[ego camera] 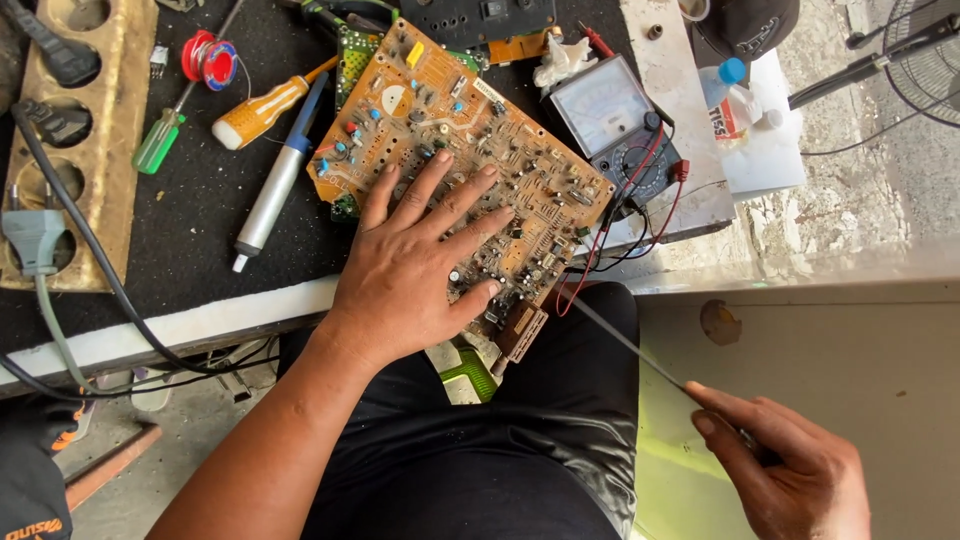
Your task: The person uses a soldering iron and a multimeter to work on a green circuit board. They flip the board over to access different sides, probe various components with the multimeter leads, and handle small electronic parts on the workbench.
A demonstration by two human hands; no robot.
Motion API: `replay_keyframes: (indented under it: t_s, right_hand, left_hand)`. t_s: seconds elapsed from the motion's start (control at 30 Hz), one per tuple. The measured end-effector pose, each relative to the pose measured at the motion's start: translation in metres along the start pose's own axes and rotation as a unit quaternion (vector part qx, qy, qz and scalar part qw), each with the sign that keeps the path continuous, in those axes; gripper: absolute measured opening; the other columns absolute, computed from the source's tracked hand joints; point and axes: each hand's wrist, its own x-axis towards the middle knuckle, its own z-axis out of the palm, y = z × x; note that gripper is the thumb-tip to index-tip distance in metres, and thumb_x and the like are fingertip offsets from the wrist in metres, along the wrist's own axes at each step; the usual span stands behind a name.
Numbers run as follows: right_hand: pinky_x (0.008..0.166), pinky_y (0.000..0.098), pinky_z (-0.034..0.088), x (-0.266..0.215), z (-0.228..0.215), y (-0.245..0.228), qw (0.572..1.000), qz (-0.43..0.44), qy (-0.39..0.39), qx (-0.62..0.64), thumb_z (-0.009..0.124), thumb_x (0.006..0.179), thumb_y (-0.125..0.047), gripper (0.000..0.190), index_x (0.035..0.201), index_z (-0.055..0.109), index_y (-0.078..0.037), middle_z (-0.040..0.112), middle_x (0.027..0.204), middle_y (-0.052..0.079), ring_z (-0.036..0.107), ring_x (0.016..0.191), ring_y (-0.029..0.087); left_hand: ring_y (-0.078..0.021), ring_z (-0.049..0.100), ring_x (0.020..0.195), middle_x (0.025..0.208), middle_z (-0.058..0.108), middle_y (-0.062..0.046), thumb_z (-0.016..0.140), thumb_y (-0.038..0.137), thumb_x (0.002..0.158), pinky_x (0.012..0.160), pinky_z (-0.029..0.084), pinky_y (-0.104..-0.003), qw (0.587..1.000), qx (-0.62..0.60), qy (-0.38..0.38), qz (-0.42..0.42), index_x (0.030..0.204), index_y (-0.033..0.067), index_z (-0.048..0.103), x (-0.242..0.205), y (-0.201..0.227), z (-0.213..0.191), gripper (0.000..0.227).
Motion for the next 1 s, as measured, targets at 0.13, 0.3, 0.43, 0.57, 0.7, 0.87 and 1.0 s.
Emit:
replay_keyframes:
  t_s: [0.13, 0.3, 0.43, 0.57, 0.7, 0.87, 1.0]
  right_hand:
    - [0.053, 0.0203, 0.032, 0.011, -0.016, -0.030, 0.996, -0.071, -0.028, -0.050, 0.076, 0.085, -0.016, 0.028, 0.110, 0.084, -0.024, 0.054, 0.063, -0.004, 0.035, 0.055, 0.010]
    - [0.045, 0.0340, 0.042, 0.026, -0.031, -0.053, 0.950, -0.124, -0.051, -0.282, 0.069, 0.091, -0.036, 0.028, 0.113, 0.079, -0.048, 0.065, 0.065, -0.014, 0.045, 0.048, 0.016]
    - [0.040, 0.0368, 0.037, 0.031, -0.030, -0.064, 0.922, -0.187, -0.013, -0.339, 0.065, 0.097, -0.037, 0.025, 0.114, 0.076, -0.050, 0.060, 0.063, -0.016, 0.047, 0.044, 0.018]
    - [0.037, 0.0411, 0.037, 0.037, -0.030, -0.069, 0.881, -0.219, -0.033, -0.419, 0.059, 0.097, -0.040, 0.028, 0.117, 0.071, -0.056, 0.063, 0.067, -0.018, 0.061, 0.047, 0.024]
    - [0.034, 0.0433, 0.041, 0.043, -0.031, -0.077, 0.857, -0.226, -0.063, -0.459, 0.056, 0.091, -0.039, 0.037, 0.121, 0.067, -0.059, 0.064, 0.071, -0.020, 0.068, 0.052, 0.025]
    - [0.036, 0.0414, 0.038, 0.044, -0.030, -0.083, 0.859, -0.241, -0.049, -0.449, 0.058, 0.094, -0.037, 0.033, 0.118, 0.070, -0.057, 0.063, 0.068, -0.019, 0.066, 0.052, 0.023]
    - [0.039, 0.0385, 0.035, 0.050, -0.029, -0.082, 0.888, -0.254, -0.025, -0.384, 0.061, 0.098, -0.032, 0.030, 0.116, 0.075, -0.051, 0.065, 0.069, -0.019, 0.065, 0.055, 0.016]
  left_hand:
    - [-0.0341, 0.019, 0.157, 0.169, 0.029, -0.001, 0.060, 0.055, 0.096, 0.127, 0.009, -0.062, 1.000, -0.001, -0.003, 0.000, 0.155, 0.0270, 0.051, 0.001, -0.001, -0.001, 0.065]
    - [-0.0340, 0.016, 0.158, 0.170, 0.026, -0.001, 0.059, 0.056, 0.097, 0.127, 0.005, -0.061, 1.000, 0.004, -0.013, -0.003, 0.157, 0.0293, 0.046, 0.000, -0.002, 0.003, 0.067]
    - [-0.0336, 0.015, 0.158, 0.171, 0.025, -0.001, 0.058, 0.056, 0.095, 0.126, 0.004, -0.059, 1.000, 0.002, -0.016, -0.004, 0.157, 0.0283, 0.047, 0.000, -0.002, 0.004, 0.068]
    - [-0.0331, 0.013, 0.158, 0.171, 0.022, -0.001, 0.054, 0.059, 0.097, 0.127, 0.003, -0.059, 1.000, 0.017, -0.023, -0.009, 0.159, 0.0302, 0.043, -0.001, -0.003, 0.006, 0.068]
    - [-0.0332, 0.011, 0.158, 0.171, 0.020, 0.000, 0.053, 0.059, 0.099, 0.129, 0.004, -0.060, 0.999, 0.022, -0.022, -0.012, 0.159, 0.0308, 0.042, -0.001, -0.002, 0.006, 0.067]
    - [-0.0325, 0.013, 0.158, 0.171, 0.020, 0.000, 0.055, 0.058, 0.098, 0.127, 0.005, -0.060, 1.000, 0.018, -0.019, -0.012, 0.158, 0.0303, 0.044, -0.001, -0.002, 0.006, 0.068]
    - [-0.0338, 0.015, 0.158, 0.170, 0.024, -0.001, 0.058, 0.056, 0.098, 0.128, 0.005, -0.061, 1.000, 0.006, -0.006, -0.008, 0.157, 0.0283, 0.047, -0.002, -0.002, 0.005, 0.066]
